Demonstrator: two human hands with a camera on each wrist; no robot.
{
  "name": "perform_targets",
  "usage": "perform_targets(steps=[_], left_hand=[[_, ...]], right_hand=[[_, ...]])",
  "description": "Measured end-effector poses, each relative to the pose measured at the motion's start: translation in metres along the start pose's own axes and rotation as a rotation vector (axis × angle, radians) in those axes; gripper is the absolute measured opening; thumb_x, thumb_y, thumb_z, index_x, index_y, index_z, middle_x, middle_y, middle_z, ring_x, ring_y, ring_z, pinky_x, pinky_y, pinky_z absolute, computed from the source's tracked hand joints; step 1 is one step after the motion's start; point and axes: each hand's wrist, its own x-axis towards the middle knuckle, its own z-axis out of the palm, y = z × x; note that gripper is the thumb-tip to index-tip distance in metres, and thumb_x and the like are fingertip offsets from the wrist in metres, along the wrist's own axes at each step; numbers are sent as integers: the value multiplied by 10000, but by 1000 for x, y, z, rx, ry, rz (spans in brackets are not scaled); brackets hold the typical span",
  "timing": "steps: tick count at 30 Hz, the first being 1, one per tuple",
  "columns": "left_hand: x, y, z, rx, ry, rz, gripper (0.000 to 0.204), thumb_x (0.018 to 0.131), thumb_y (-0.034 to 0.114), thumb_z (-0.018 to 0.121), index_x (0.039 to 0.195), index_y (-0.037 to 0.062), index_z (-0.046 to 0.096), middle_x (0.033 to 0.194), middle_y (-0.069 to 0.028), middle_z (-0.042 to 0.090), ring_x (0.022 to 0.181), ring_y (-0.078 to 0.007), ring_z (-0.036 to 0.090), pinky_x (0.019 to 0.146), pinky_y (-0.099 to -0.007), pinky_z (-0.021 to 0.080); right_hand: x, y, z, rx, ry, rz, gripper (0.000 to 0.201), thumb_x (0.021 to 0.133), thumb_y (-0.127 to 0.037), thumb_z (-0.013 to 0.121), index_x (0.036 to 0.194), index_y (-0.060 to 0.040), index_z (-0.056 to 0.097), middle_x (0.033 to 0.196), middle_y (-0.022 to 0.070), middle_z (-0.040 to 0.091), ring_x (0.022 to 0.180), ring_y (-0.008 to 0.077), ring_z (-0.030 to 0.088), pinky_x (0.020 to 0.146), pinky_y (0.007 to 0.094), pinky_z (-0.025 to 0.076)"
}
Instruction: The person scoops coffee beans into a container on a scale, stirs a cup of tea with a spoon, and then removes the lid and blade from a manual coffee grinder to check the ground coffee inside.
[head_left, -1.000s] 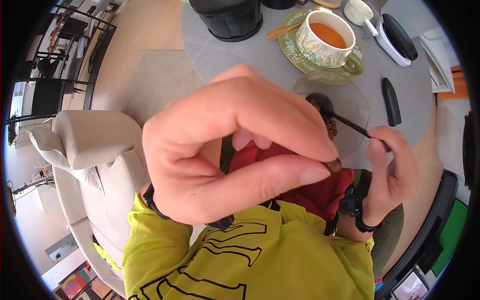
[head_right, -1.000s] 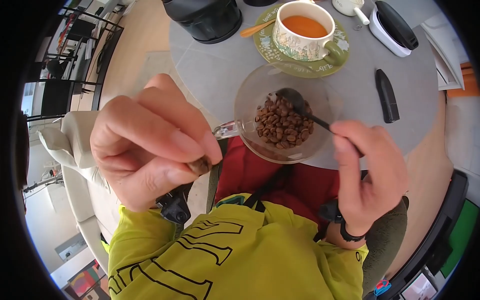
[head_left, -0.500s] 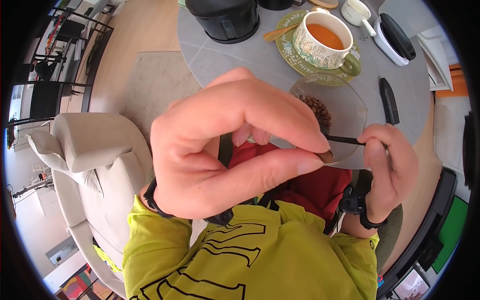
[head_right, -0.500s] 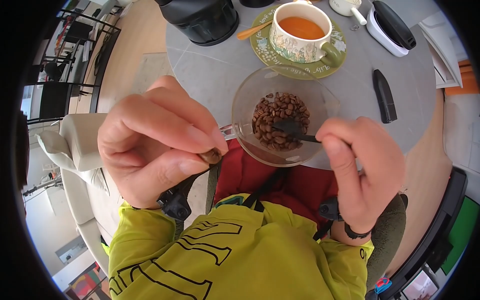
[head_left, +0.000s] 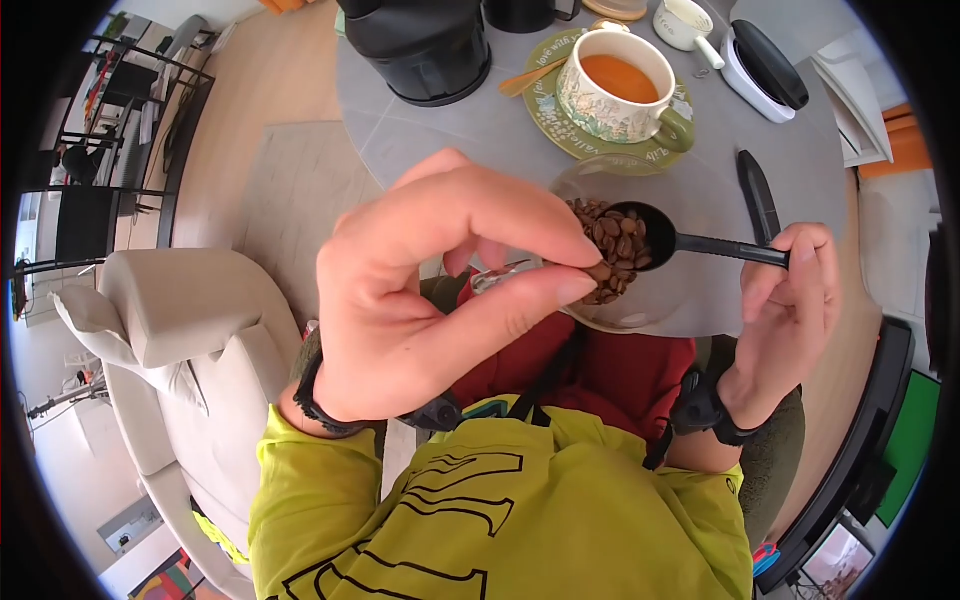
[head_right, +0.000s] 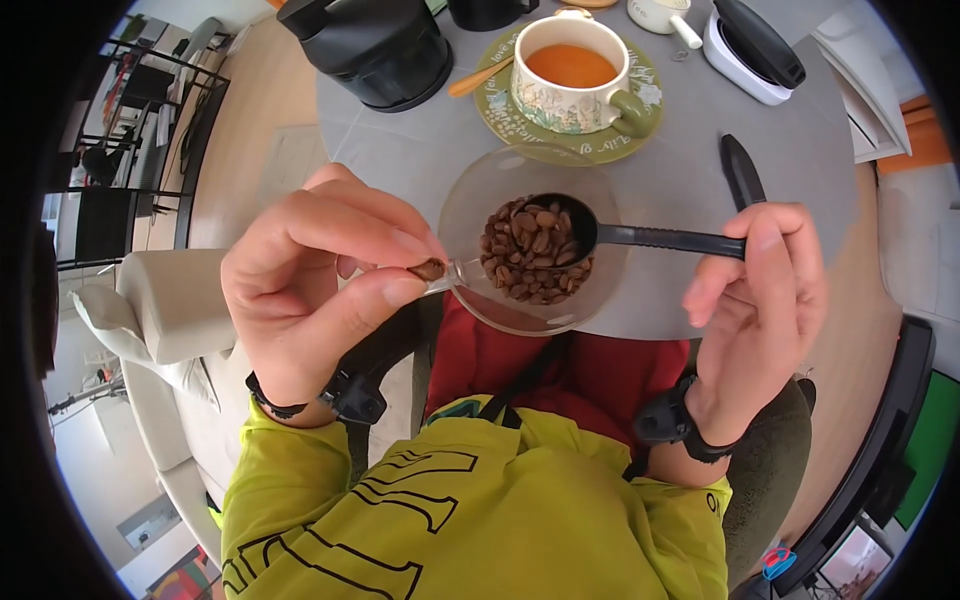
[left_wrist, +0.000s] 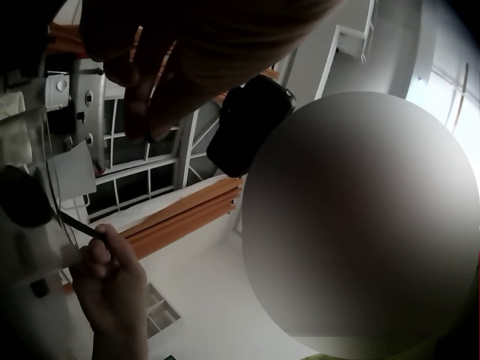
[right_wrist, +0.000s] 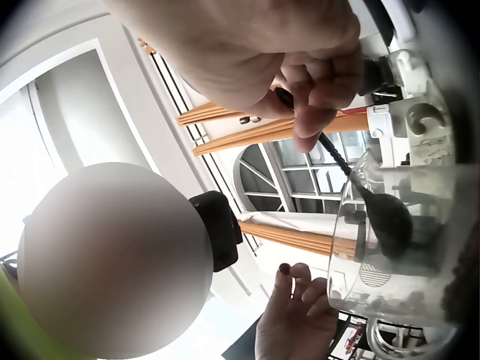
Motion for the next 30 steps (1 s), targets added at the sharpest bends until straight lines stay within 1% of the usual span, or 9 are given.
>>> perform_targets(steps=[4, 8, 15, 17, 18, 20, 24, 26, 30], left_hand=[[1, -9, 5, 106, -24, 76, 187, 701, -73, 709, 865, 6, 665, 885, -115, 686, 749, -133, 523, 653, -252, 388], [5, -17, 10, 236, -37, 176, 190, 691, -42, 731, 858, 30, 676, 903, -76, 695, 752, -132, 520, 626, -255, 364], [6, -14, 16, 367, -33, 184, 228, 652, -16, 747, 859, 54, 681, 916, -71, 692, 743, -146, 516, 637, -264, 375], [8, -17, 14, 454, -20, 333, 270, 632, 15, 766, 888, 62, 693, 909, -67, 676, 734, -158, 513, 617, -270, 371], [7, -17, 14, 458, -18, 330, 270, 632, 15, 766, 888, 62, 693, 909, -67, 676, 734, -158, 513, 617, -270, 371], [6, -17, 15, 547, -12, 438, 325, 620, 43, 773, 936, 76, 709, 889, -40, 639, 733, -170, 496, 595, -278, 364], [4, -10, 17, 674, -27, 403, 352, 621, 54, 767, 968, 91, 722, 886, -18, 594, 737, -175, 471, 591, -283, 368], [5, -13, 18, 682, 60, 392, 349, 627, 43, 754, 971, 99, 730, 892, -13, 577, 739, -173, 445, 584, -276, 356], [5, -15, 14, 737, 35, 399, 334, 636, 41, 746, 963, 105, 735, 908, -15, 574, 751, -174, 442, 588, -277, 358]], right_hand=[[-2, 3, -5, 138, 29, -4, 234, 996, -200, 415, 898, -2, 493, 500, 58, 492, 393, 87, 367, 406, 205, 286], [-4, 3, -10, 183, 28, -4, 245, 999, -216, 409, 902, -6, 487, 501, 57, 493, 391, 88, 359, 403, 208, 284], [-8, 2, -7, 221, 40, 0, 241, 1000, -217, 400, 911, -6, 474, 496, 62, 491, 386, 94, 360, 403, 211, 289], [-9, 3, -5, 239, 19, 11, 237, 1000, -215, 396, 914, -6, 469, 496, 66, 493, 384, 96, 362, 404, 212, 291], [-10, 4, -5, 242, 7, 4, 234, 1001, -211, 390, 917, -6, 465, 499, 71, 497, 383, 98, 365, 404, 213, 295], [-11, 4, -3, 248, -9, -1, 230, 1001, -207, 383, 920, -6, 460, 502, 76, 501, 382, 100, 367, 404, 214, 299], [-13, 2, 1, 240, -38, -10, 219, 1003, -192, 378, 929, -1, 456, 513, 91, 518, 386, 106, 393, 405, 215, 316], [-14, 1, 1, 238, -40, -11, 217, 1004, -189, 379, 930, 1, 455, 520, 97, 525, 388, 108, 405, 406, 215, 326], [-15, 2, 1, 257, -78, -9, 213, 1005, -182, 389, 934, 7, 458, 542, 108, 542, 396, 118, 436, 412, 214, 359]])
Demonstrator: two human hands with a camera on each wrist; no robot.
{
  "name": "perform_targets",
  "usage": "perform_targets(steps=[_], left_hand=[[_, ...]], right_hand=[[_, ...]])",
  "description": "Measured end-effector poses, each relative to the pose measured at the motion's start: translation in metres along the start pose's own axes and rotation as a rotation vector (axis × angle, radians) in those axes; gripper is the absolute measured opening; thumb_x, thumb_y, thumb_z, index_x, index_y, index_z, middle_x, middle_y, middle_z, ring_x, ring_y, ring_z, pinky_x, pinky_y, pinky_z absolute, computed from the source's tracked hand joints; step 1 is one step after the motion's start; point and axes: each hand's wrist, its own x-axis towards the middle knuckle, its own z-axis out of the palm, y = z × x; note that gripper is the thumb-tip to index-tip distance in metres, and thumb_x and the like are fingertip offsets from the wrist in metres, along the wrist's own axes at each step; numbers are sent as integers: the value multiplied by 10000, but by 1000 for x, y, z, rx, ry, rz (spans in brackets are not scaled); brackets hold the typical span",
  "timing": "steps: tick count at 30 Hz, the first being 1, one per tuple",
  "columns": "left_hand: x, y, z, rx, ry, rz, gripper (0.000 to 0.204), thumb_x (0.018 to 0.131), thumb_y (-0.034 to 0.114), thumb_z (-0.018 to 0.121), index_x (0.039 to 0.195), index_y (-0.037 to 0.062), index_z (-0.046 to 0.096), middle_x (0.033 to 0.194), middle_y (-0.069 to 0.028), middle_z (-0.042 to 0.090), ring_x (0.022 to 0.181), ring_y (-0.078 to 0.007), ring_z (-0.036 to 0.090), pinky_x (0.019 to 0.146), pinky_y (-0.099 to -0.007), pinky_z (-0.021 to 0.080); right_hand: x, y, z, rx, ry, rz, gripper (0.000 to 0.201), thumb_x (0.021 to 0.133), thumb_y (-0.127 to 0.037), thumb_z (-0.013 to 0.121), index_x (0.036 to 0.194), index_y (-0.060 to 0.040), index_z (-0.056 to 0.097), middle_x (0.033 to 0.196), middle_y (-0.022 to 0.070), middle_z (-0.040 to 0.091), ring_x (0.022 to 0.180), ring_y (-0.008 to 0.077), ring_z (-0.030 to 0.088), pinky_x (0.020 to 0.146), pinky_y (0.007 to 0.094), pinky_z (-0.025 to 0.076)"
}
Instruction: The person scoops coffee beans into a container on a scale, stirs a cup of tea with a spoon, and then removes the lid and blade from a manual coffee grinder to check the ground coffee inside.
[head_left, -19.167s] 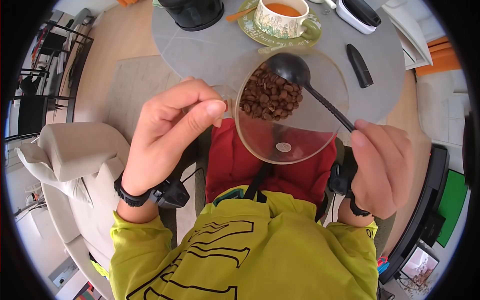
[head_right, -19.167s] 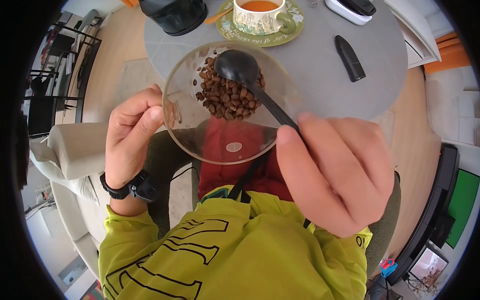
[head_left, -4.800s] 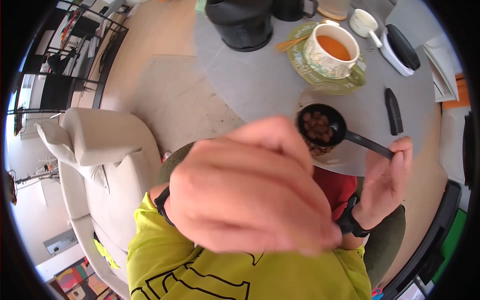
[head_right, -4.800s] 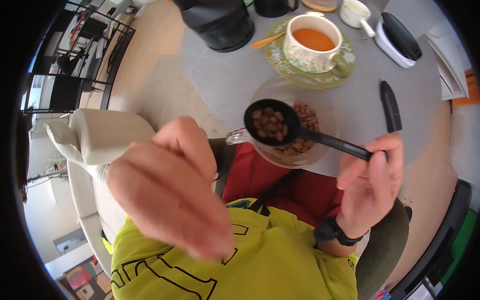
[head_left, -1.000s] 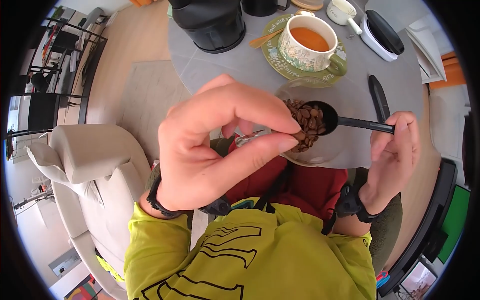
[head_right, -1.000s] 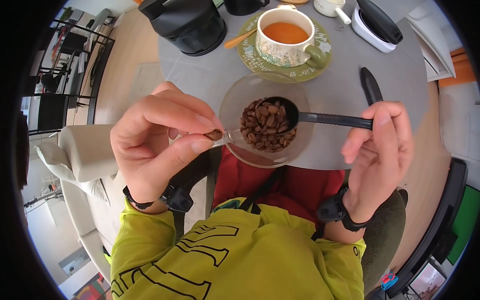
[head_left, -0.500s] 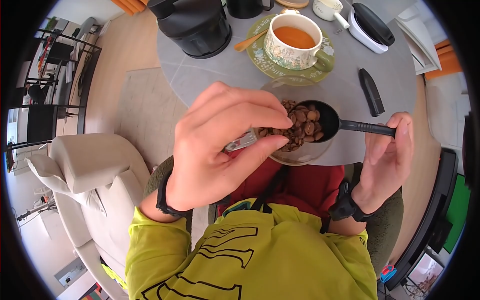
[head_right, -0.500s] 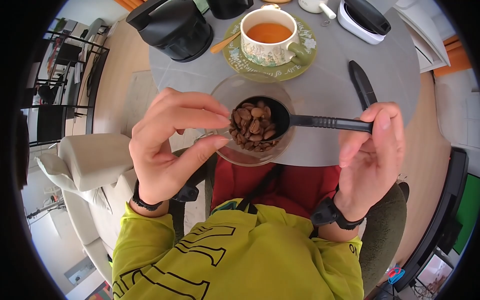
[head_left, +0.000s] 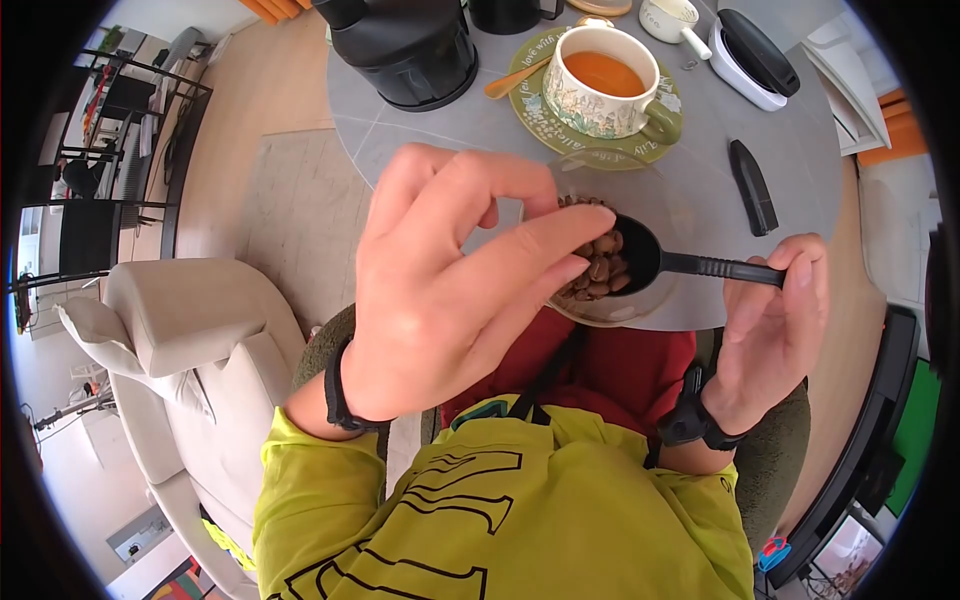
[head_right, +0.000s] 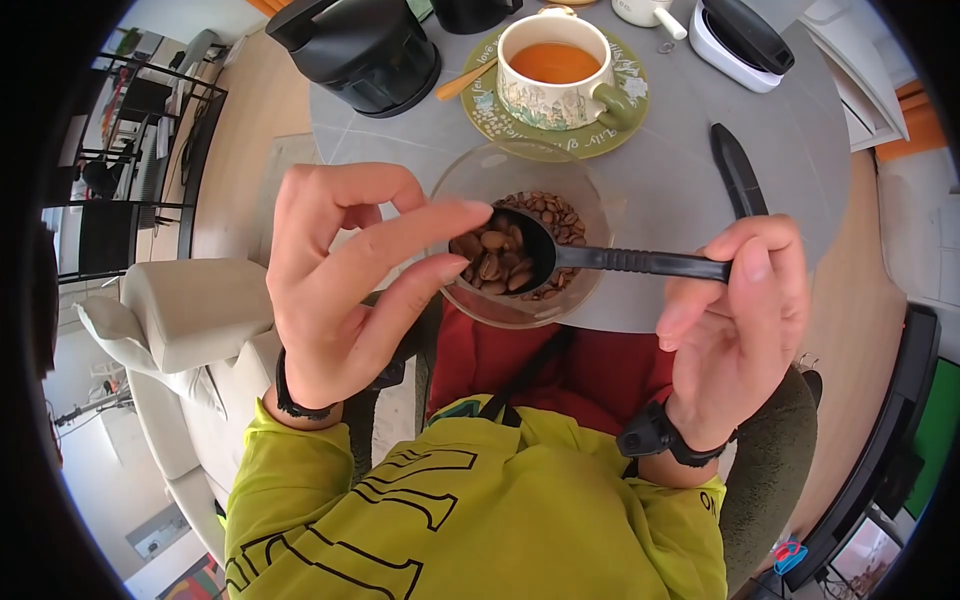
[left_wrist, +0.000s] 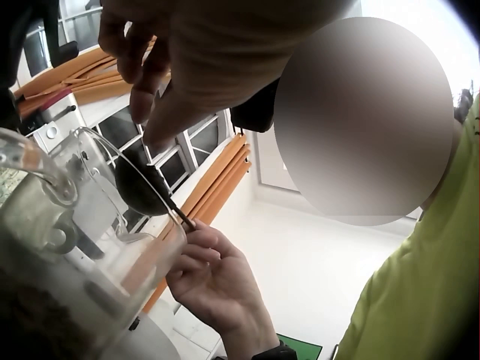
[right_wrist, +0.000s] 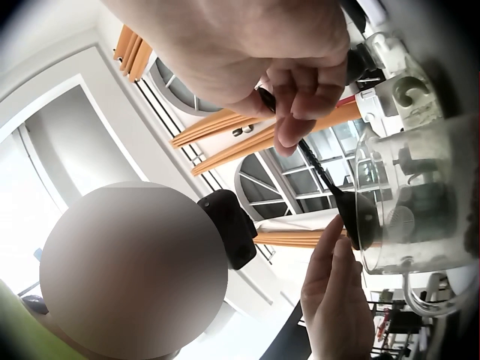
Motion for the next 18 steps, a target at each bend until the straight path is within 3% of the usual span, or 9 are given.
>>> perform_targets(steps=[18], left_hand=[[0, 5, 3, -22, 4, 29, 289, 608, 42, 762, 889, 101, 729, 886, -15, 580, 778, -192, 468, 602, -278, 385]], right_hand=[[-1, 3, 0, 6, 26, 15, 209, 998, -181, 408, 940, 12, 464, 547, 109, 551, 404, 118, 452, 419, 214, 379]])
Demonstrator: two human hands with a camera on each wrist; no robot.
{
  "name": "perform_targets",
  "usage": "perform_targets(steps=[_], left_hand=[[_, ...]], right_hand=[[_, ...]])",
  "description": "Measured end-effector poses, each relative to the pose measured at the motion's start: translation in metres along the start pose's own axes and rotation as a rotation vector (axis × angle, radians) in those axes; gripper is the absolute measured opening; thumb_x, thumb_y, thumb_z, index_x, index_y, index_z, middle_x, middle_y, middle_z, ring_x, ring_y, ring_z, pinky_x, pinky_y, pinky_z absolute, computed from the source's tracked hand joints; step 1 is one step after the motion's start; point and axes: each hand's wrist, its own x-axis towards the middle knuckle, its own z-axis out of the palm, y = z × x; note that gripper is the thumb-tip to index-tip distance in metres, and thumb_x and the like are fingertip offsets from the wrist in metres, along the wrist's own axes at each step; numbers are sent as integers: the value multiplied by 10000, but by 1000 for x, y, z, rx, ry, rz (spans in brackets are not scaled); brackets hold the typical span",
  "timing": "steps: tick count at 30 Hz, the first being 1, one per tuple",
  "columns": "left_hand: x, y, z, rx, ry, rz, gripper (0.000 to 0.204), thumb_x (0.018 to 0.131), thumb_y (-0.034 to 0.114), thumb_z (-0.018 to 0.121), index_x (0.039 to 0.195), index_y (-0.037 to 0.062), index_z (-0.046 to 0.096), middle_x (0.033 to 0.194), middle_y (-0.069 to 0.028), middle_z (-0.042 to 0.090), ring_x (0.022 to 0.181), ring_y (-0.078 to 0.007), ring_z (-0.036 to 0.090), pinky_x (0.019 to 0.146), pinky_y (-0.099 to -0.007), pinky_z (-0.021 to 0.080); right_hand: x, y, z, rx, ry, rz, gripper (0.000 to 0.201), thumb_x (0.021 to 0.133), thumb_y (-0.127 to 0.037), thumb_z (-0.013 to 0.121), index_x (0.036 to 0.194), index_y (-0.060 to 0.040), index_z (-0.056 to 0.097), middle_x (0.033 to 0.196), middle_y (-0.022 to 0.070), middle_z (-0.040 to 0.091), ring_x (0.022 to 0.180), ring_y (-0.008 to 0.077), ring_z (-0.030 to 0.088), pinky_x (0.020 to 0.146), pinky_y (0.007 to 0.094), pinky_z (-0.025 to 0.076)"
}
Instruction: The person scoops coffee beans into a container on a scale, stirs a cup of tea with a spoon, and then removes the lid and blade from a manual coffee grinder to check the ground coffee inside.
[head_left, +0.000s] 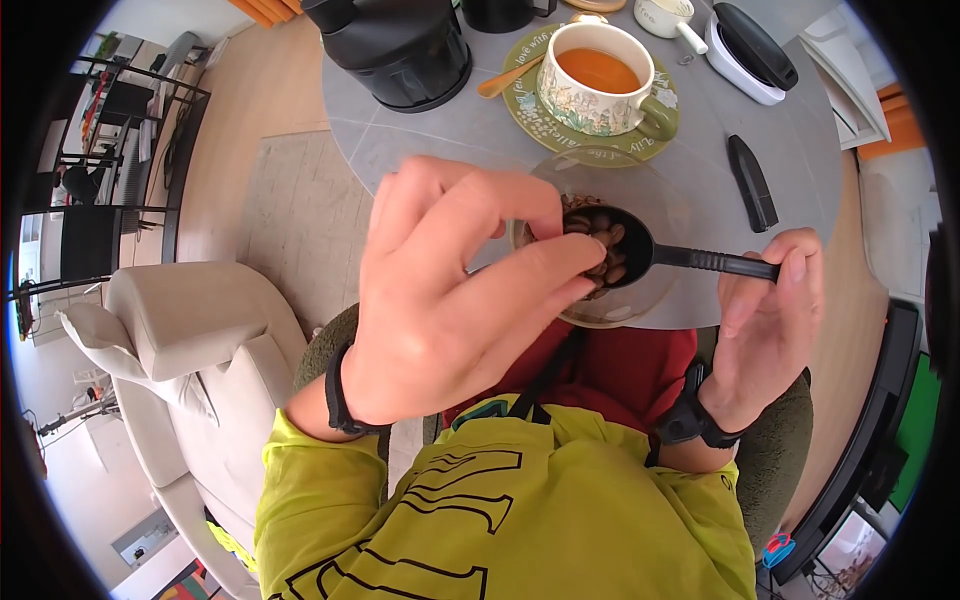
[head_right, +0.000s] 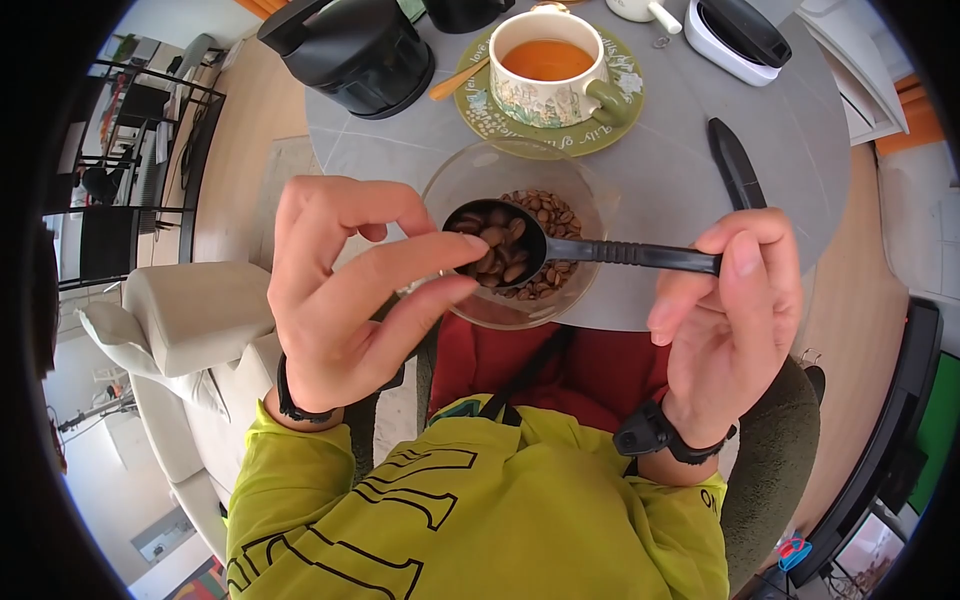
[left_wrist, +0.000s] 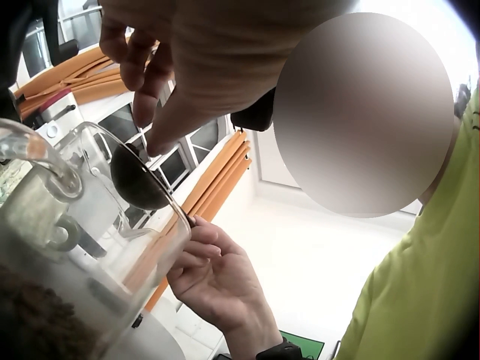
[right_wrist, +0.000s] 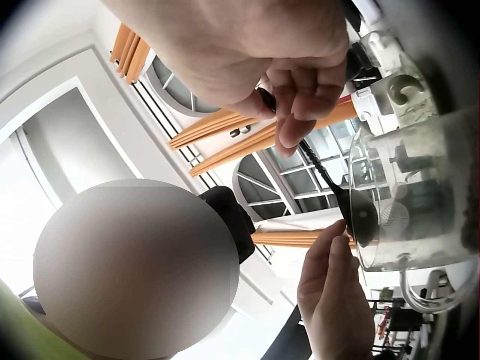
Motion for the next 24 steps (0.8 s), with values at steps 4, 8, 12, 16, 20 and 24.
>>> perform_targets(steps=[4, 8, 12, 16, 20, 24], left_hand=[[0, 0, 2, 19, -40, 12, 296, 594, 67, 772, 885, 108, 732, 872, -6, 582, 780, -193, 467, 608, -288, 392], [-2, -3, 4, 46, -33, 33, 282, 586, 77, 770, 863, 106, 734, 866, -4, 586, 777, -195, 465, 617, -290, 394], [-2, -3, 4, 49, -46, 24, 268, 584, 61, 761, 848, 103, 733, 863, -5, 588, 777, -197, 467, 626, -289, 395], [-1, -1, 4, 19, -42, 20, 256, 591, 45, 748, 839, 106, 731, 859, -7, 588, 764, -189, 472, 626, -294, 388], [2, 2, -4, -231, -7, 25, 239, 631, 6, 733, 861, 66, 712, 827, -35, 622, 719, -184, 508, 636, -299, 392], [-3, 12, -2, -1056, 77, -57, 77, 761, -47, 662, 821, 2, 657, 746, -90, 663, 612, -169, 591, 510, -240, 411]], right_hand=[[1, 1, 0, -3, -15, -6, 206, 998, -178, 408, 942, 13, 465, 549, 111, 553, 402, 118, 455, 418, 212, 378], [0, 1, 0, -3, -12, 3, 204, 998, -176, 409, 942, 13, 465, 551, 114, 556, 403, 120, 460, 417, 211, 378], [0, 2, -1, 5, -23, -8, 203, 998, -176, 410, 941, 11, 465, 552, 116, 558, 405, 120, 464, 422, 214, 374], [-1, 2, 0, 9, -24, -7, 205, 999, -178, 409, 939, 10, 464, 552, 115, 557, 406, 119, 458, 430, 216, 373], [-2, 0, 2, 2, -4, 8, 205, 999, -181, 406, 937, 6, 462, 540, 105, 542, 407, 113, 440, 429, 215, 353], [-2, 3, -1, -24, 32, 8, 200, 1001, -189, 391, 945, -7, 451, 521, 80, 512, 407, 104, 399, 436, 214, 308]])
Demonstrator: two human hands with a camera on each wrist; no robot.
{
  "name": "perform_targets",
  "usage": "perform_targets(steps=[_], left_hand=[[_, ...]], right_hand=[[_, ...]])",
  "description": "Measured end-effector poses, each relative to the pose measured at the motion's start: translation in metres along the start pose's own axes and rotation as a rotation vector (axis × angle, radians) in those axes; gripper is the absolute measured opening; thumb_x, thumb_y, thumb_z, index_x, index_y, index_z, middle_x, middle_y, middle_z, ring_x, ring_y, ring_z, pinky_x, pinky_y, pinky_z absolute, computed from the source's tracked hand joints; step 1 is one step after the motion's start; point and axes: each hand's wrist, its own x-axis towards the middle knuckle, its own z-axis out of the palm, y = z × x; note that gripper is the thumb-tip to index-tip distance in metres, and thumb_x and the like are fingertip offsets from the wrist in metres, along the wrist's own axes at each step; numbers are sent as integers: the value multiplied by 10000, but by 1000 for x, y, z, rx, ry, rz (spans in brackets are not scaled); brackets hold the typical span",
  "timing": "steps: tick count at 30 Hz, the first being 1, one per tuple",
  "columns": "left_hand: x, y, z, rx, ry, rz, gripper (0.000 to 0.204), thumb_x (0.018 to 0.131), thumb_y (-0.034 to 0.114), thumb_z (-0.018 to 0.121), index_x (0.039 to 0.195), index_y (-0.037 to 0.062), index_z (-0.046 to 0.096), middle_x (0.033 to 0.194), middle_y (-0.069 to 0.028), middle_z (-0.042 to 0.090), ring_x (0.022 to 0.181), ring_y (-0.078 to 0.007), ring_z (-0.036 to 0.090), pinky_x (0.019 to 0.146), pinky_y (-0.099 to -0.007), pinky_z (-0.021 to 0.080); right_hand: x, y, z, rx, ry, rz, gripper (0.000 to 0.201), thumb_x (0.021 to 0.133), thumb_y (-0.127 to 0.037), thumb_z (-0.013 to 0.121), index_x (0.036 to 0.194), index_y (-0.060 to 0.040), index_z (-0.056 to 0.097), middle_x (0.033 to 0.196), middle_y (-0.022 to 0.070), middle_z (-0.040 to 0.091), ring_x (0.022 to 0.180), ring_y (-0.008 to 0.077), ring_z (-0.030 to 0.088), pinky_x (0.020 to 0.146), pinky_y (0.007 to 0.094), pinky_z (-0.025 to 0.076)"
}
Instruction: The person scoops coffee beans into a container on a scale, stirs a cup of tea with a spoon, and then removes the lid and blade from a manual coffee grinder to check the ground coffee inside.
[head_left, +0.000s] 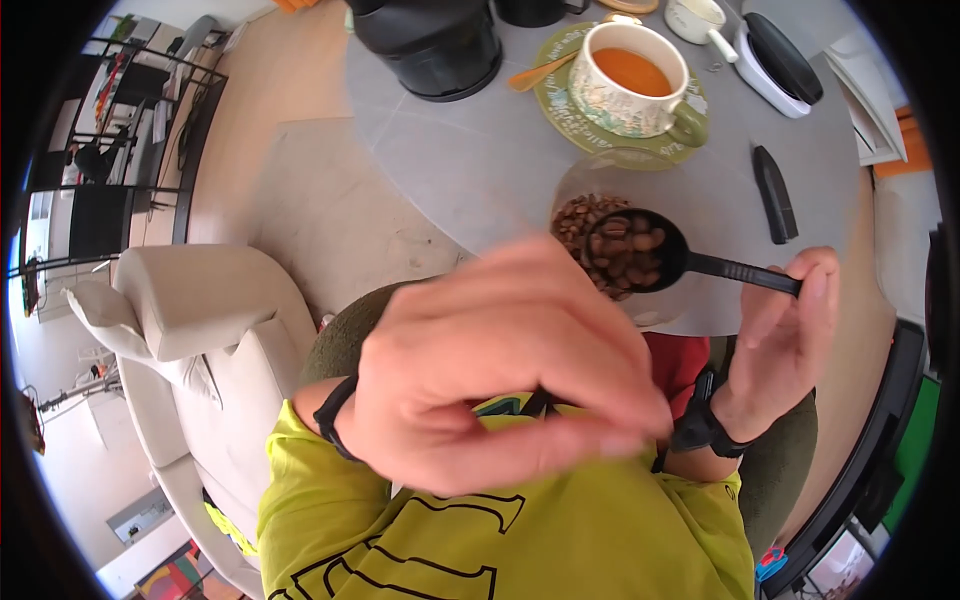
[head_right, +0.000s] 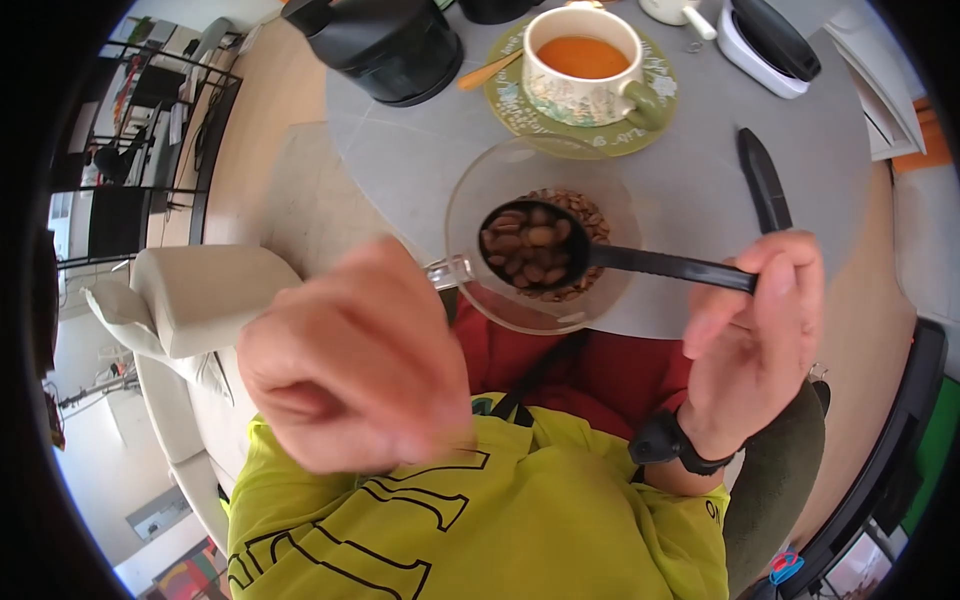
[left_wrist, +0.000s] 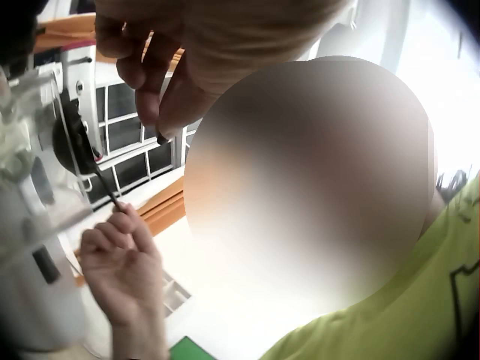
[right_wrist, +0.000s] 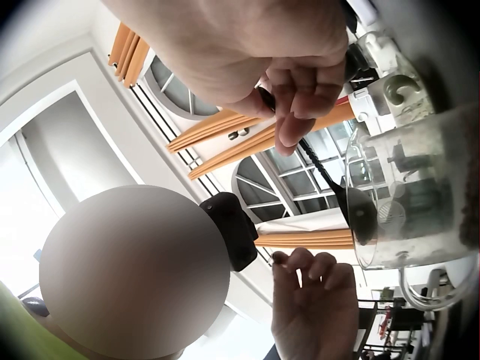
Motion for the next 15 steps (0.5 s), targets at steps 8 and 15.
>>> perform_targets(steps=[8, 15], left_hand=[[-22, 27, 26, -414, 284, -70, 68, 788, -17, 674, 855, -12, 665, 822, -90, 660, 760, -218, 626, 652, -312, 446], [-24, 30, 14, -195, 258, -97, 72, 779, -47, 649, 840, -9, 649, 819, -93, 652, 729, -194, 579, 636, -287, 428]], right_hand=[[-1, 6, 0, -41, 77, -6, 214, 986, -205, 372, 926, -13, 444, 480, 21, 419, 415, 80, 306, 473, 213, 236], [0, 4, 4, -57, 84, 1, 218, 985, -208, 371, 928, -10, 446, 470, 16, 410, 418, 70, 297, 474, 206, 224]])
